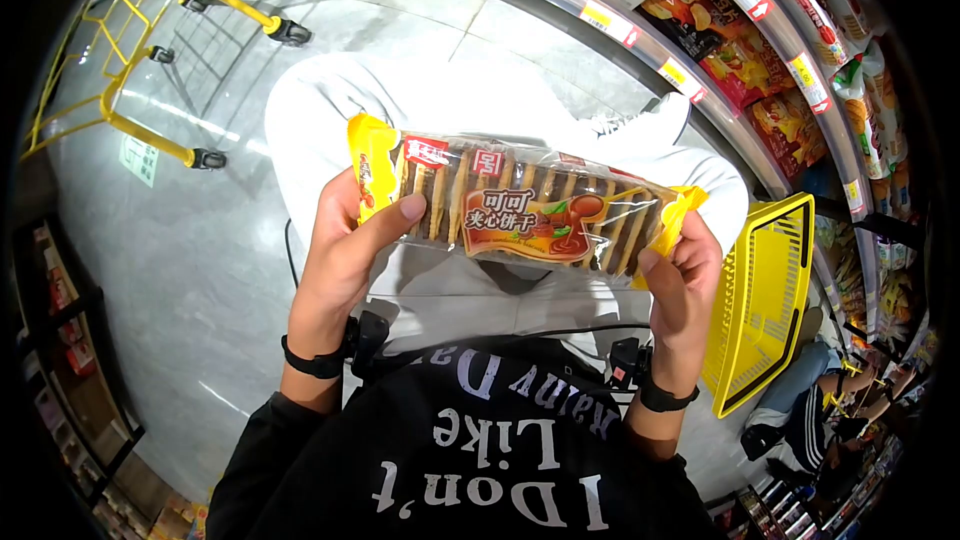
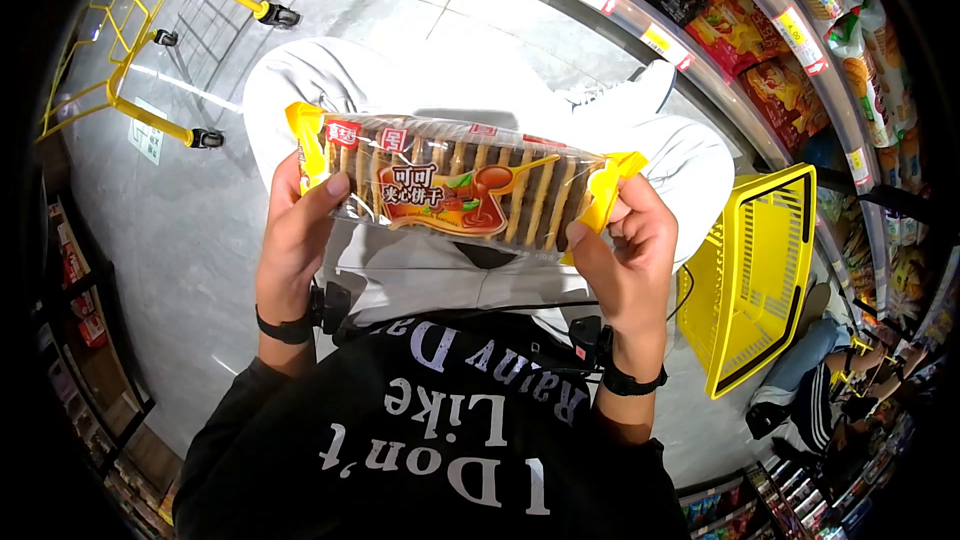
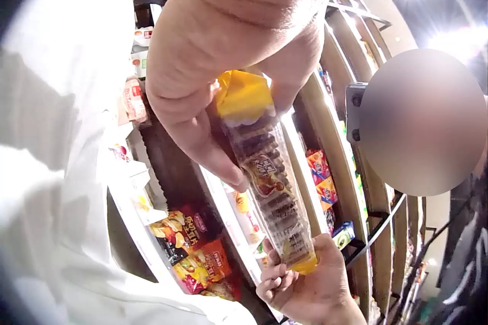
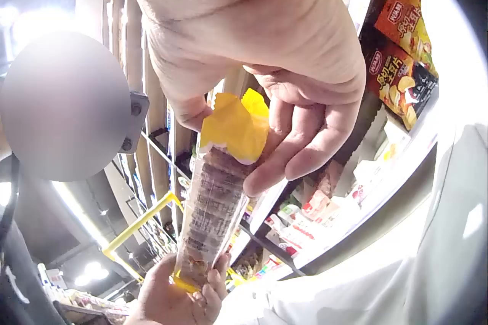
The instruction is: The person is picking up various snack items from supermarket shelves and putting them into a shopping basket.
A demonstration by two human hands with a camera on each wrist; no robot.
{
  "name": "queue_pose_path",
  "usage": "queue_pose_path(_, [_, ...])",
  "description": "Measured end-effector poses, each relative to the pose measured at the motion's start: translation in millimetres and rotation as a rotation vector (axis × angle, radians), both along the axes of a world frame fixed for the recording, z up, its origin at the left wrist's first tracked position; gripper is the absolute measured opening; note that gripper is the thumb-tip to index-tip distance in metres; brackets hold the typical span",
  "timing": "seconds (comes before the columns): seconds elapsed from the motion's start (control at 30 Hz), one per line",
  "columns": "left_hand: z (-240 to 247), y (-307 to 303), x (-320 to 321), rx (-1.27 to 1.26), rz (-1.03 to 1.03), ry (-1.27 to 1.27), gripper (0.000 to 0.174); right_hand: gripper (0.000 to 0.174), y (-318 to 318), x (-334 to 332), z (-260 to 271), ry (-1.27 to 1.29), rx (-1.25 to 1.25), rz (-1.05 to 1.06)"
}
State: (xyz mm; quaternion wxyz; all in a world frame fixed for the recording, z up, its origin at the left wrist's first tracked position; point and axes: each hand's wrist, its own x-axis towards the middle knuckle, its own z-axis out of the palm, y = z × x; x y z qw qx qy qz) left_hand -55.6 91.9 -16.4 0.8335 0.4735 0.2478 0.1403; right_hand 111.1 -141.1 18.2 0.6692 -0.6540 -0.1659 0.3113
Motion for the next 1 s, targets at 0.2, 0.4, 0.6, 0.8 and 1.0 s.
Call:
queue_pose_path(0.2, [2, 8, 2, -0.017, -0.009, -0.015, 0.041, 0.036, 4, -1, 5, 0.080, 0.066, -0.011])
queue_pose_path(0.4, [-4, 4, 2, -0.171, 0.012, -0.185, 0.057, 0.038, 7, -9, 8, 0.123, 0.130, -0.130])
queue_pose_path(0.6, [-9, -13, 23, -0.121, -0.189, -0.131, 0.040, 0.053, 17, -19, 3, -0.059, 0.044, -0.006])
queue_pose_path(0.8, [2, 14, 40, -0.243, -0.058, -0.155, 0.042, 0.064, 29, -20, 8, -0.136, 0.104, 0.107])
queue_pose_path(1.0, [26, 111, 83, -0.077, 0.140, -0.237, 0.038, 0.047, 13, -3, 16, -0.167, 0.124, 0.049])
